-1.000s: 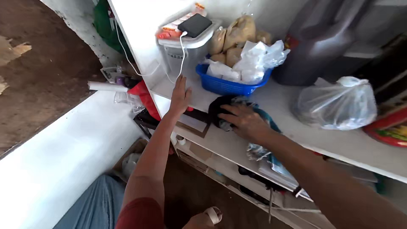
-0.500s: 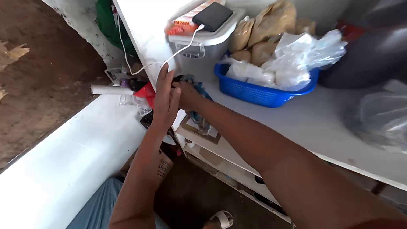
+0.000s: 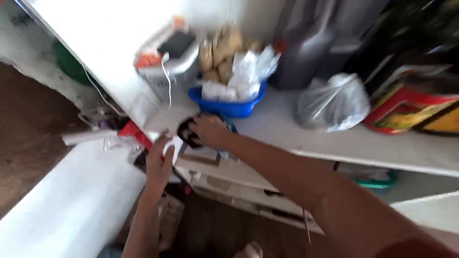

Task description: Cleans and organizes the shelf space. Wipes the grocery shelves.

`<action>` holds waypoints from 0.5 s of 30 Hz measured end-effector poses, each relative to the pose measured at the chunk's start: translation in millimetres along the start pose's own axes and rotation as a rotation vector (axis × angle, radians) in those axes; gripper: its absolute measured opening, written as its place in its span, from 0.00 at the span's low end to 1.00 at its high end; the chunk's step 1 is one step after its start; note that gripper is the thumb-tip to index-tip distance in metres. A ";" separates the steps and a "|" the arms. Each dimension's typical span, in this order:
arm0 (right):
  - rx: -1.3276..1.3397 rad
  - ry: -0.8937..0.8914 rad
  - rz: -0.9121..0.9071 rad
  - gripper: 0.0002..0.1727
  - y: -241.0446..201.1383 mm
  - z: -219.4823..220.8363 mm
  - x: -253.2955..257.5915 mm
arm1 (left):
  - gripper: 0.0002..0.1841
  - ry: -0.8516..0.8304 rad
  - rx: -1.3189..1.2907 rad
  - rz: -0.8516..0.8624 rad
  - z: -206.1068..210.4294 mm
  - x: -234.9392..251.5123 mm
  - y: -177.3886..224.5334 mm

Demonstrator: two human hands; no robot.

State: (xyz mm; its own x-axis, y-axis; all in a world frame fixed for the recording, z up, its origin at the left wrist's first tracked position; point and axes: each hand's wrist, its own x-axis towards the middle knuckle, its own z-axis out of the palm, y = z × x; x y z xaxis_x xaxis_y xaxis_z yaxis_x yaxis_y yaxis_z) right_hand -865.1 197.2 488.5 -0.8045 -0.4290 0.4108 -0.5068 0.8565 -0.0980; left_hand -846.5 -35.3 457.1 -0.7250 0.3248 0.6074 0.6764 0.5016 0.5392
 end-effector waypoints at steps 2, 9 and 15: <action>0.014 -0.147 0.120 0.24 16.7 -19.1 -41.0 | 0.19 -0.027 -0.120 0.073 13.6 2.9 10.9; 0.083 -0.325 0.407 0.28 29.8 -101.3 -159.1 | 0.17 -0.134 -0.306 0.298 62.6 31.2 101.3; 0.565 -0.091 0.379 0.21 51.7 -156.8 -278.3 | 0.15 -0.281 -0.434 0.525 95.0 41.5 168.8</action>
State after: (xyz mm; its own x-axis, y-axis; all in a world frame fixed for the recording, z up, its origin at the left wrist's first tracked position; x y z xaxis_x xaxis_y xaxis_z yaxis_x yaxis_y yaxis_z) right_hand -618.9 405.9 511.2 -0.9684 -0.1730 0.1797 -0.2494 0.6814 -0.6881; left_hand -774.7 138.9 517.9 -0.2577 0.6577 0.7078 0.8918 -0.1199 0.4362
